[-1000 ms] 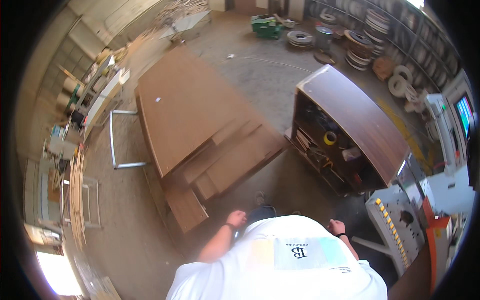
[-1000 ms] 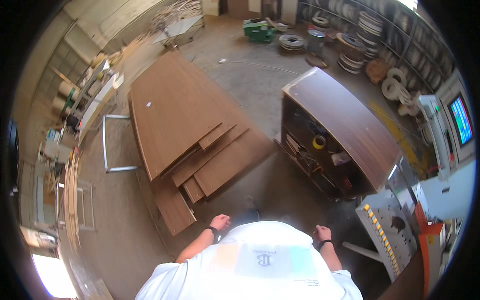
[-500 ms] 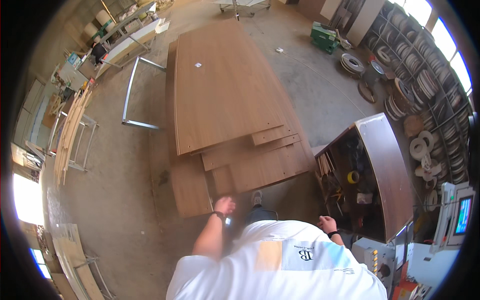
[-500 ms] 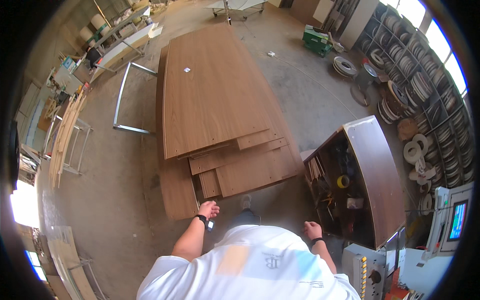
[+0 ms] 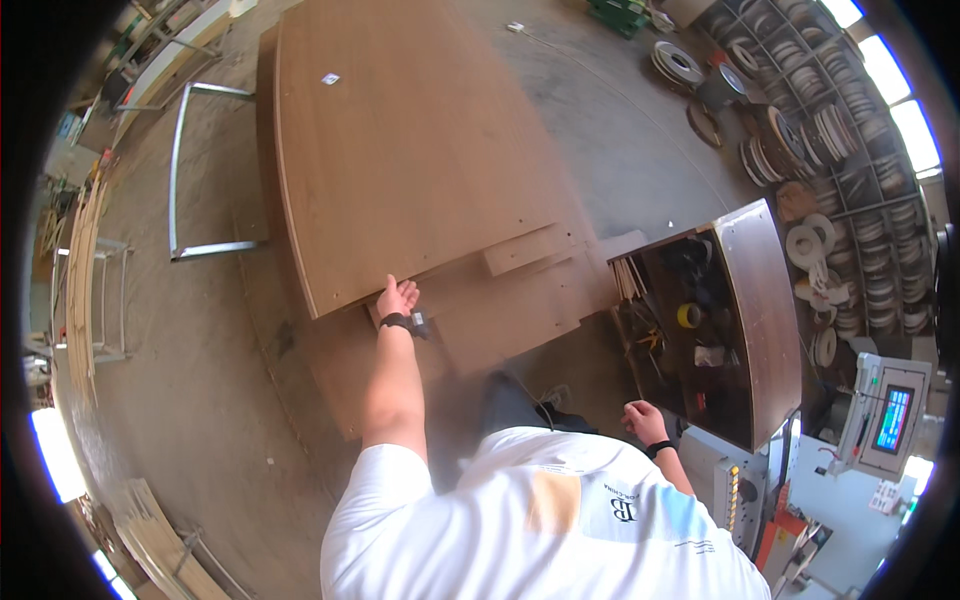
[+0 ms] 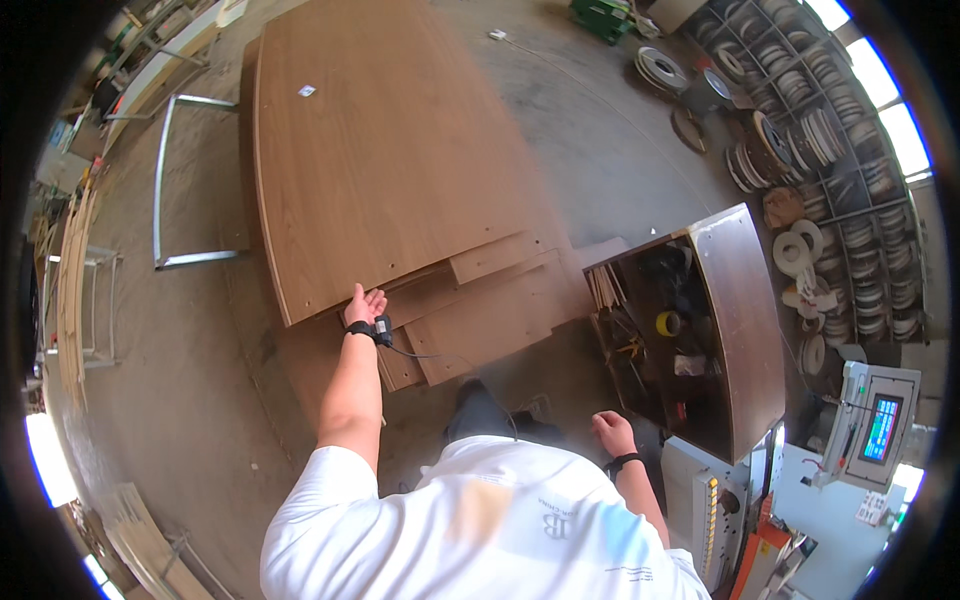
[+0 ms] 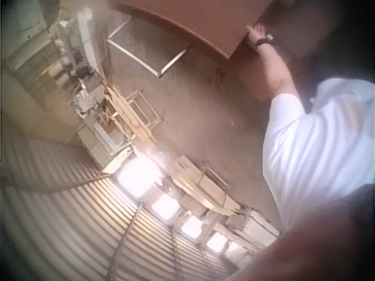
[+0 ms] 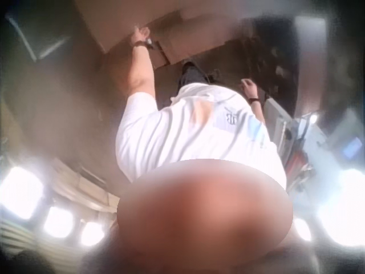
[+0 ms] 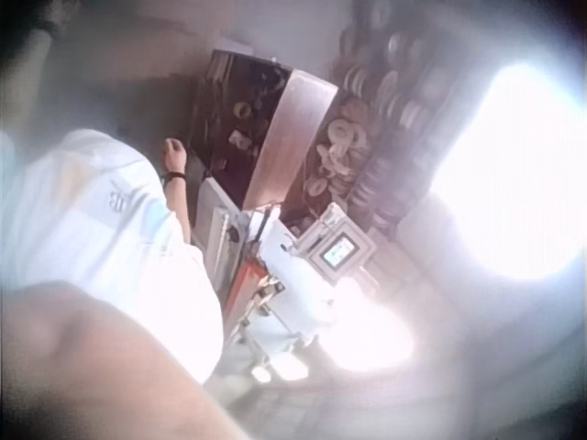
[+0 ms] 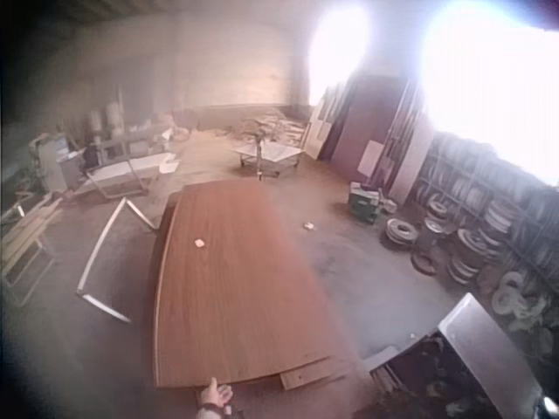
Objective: Feeding large wooden panels into an industrial edge banding machine for furniture manufacturing.
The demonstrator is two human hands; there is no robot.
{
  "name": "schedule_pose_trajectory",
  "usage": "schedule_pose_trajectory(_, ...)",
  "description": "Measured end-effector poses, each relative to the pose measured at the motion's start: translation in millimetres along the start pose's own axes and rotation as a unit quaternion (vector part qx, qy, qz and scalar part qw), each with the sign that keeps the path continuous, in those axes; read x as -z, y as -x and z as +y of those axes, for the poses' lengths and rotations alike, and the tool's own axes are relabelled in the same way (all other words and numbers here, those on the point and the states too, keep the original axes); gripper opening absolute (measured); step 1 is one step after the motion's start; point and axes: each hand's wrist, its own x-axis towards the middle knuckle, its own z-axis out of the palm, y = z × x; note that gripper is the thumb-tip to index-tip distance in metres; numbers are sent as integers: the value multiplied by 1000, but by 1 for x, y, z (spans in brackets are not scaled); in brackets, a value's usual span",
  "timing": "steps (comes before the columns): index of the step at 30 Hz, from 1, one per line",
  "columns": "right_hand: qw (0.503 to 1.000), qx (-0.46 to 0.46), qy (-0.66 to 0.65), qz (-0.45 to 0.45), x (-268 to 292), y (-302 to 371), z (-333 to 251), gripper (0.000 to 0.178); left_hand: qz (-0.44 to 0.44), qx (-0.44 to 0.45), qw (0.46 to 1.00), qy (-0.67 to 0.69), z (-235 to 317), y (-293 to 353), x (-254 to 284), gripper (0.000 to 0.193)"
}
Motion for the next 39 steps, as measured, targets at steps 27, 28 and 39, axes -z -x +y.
schedule_pose_trajectory(27,996,20,-69,-60,-21,-72,-7,23,-68,192,975,-94,-124,149,39,39)
schedule_pose_trajectory(28,993,42,-80,-70,-27,-90,-18,23,-96,213,958,-166,-117,155,47,36)
schedule_pose_trajectory(39,823,-38,-548,-144,-77,-243,-111,42,82,-83,930,-348,-18,176,114,24)
